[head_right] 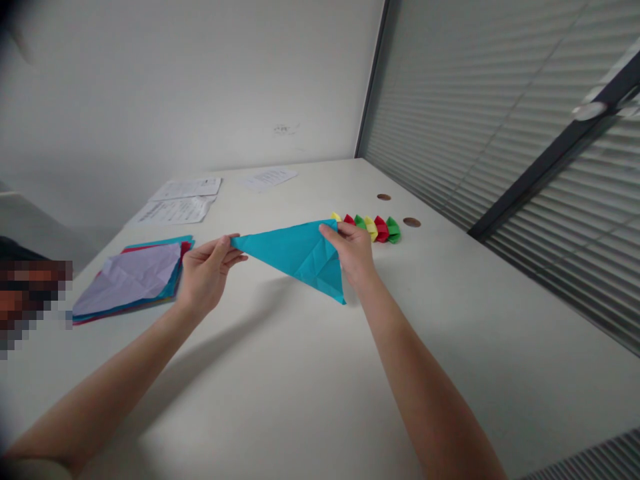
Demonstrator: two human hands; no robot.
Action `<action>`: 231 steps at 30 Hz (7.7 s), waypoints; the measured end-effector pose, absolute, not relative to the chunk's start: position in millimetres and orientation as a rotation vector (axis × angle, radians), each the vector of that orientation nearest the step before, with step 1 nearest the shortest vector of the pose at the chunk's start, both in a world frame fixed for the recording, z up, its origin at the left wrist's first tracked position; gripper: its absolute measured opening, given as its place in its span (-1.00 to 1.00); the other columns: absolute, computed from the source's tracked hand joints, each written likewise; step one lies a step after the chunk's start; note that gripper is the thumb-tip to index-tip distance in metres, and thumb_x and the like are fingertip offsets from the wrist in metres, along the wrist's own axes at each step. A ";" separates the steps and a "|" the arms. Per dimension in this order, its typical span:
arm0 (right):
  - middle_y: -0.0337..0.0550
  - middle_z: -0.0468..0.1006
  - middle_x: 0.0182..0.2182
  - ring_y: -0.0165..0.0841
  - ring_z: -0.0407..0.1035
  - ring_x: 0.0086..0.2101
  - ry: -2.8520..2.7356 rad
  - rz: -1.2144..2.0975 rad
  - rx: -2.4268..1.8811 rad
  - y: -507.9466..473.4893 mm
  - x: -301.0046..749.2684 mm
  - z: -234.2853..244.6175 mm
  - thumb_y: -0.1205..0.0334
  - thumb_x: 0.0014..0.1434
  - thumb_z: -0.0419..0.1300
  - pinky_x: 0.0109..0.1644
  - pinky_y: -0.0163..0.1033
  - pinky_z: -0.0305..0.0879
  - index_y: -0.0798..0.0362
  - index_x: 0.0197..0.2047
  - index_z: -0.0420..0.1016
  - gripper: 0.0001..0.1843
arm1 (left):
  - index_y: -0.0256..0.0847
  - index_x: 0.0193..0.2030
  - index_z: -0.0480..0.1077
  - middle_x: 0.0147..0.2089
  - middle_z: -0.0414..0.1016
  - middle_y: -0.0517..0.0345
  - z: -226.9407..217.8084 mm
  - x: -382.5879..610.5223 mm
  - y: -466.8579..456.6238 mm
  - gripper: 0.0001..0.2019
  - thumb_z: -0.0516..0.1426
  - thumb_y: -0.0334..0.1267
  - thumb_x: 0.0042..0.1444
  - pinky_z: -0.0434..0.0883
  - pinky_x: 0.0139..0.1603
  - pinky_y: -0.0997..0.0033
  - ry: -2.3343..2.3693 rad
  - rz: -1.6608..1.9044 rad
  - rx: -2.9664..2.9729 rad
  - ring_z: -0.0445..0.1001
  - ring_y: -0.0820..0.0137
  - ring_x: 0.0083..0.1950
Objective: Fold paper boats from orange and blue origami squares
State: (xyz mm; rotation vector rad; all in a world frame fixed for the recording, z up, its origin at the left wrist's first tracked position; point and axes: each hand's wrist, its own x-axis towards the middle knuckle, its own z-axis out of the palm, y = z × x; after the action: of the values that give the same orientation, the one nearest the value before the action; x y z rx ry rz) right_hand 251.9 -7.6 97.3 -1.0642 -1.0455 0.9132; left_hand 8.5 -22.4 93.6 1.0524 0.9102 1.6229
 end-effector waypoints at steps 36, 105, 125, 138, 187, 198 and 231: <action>-0.29 0.32 -0.70 -0.43 0.21 -0.63 -1.011 0.883 -1.118 -7.3 253.6 95.4 -0.19 -0.29 0.46 -0.56 -0.23 0.26 -0.01 -0.65 0.38 -0.52 | -0.24 -0.40 0.55 -0.44 0.56 0.16 91.5 9.3 -23.0 -0.71 0.39 -0.06 -0.15 0.52 -0.34 0.41 0.862 1.643 1.071 0.53 0.44 -0.43; -0.29 0.27 -0.66 -0.45 0.10 -0.63 -1.049 0.901 -1.176 0.3 266.4 88.8 -0.10 -0.25 0.47 -0.57 -0.24 0.05 0.02 -0.62 0.38 -0.55 | -0.23 -0.56 0.56 -0.53 0.50 0.14 92.6 8.5 -20.7 -0.79 0.43 -0.20 -0.31 0.25 -0.42 0.46 0.958 1.538 1.001 0.33 0.53 -0.49; -0.27 0.35 -0.66 -0.44 0.17 -0.62 -1.065 0.911 -1.167 0.0 266.9 89.8 -0.14 -0.27 0.47 -0.59 -0.26 0.17 0.03 -0.59 0.42 -0.54 | -0.22 -0.64 0.45 -0.57 0.41 0.21 96.1 7.5 -24.1 -0.74 0.44 -0.20 -0.29 0.21 -0.45 0.47 0.850 1.437 0.968 0.32 0.54 -0.51; -0.28 0.33 -0.65 -0.44 0.16 -0.61 -1.047 0.940 -1.135 -0.3 266.6 90.6 -0.10 -0.29 0.49 -0.55 -0.24 0.18 0.02 -0.62 0.40 -0.55 | -0.22 -0.57 0.53 -0.40 0.56 0.10 93.0 9.4 -22.1 -0.81 0.42 -0.23 -0.28 0.27 -0.43 0.46 0.851 1.510 0.958 0.31 0.57 -0.50; -0.28 0.31 -0.66 -0.43 0.18 -0.61 -1.005 0.919 -1.108 0.6 262.7 88.2 -0.14 -0.31 0.49 -0.51 -0.21 0.21 0.01 -0.64 0.38 -0.52 | -0.17 -0.21 0.54 -0.26 0.54 0.14 94.3 12.3 -28.8 -0.63 0.41 -0.13 -0.19 0.36 -0.33 0.50 0.817 1.467 1.023 0.50 0.47 -0.32; -0.25 0.37 -0.66 -0.40 0.23 -0.62 -1.048 0.942 -1.090 1.7 263.4 86.3 -0.15 -0.33 0.50 -0.54 -0.20 0.28 0.01 -0.65 0.40 -0.52 | -0.24 -0.55 0.49 -0.56 0.42 0.21 92.9 12.4 -25.2 -0.74 0.41 -0.14 -0.20 0.30 -0.41 0.50 0.837 1.569 0.973 0.38 0.53 -0.48; -0.28 0.55 -0.58 -0.42 0.34 -0.58 -0.969 0.892 -1.028 2.1 259.3 88.4 -0.05 -0.33 0.51 -0.40 -0.18 0.40 -0.01 -0.51 0.59 -0.64 | -0.24 -0.47 0.49 -0.55 0.42 0.24 81.8 11.0 -16.9 -0.76 0.39 -0.14 -0.14 0.28 -0.41 0.50 0.858 1.717 1.029 0.34 0.56 -0.51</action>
State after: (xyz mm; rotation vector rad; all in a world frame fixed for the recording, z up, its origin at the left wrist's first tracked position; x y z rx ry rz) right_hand 259.3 2.1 88.4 -1.0281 -0.9694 0.8917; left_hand 11.0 -16.9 81.8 1.0288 0.8579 1.7169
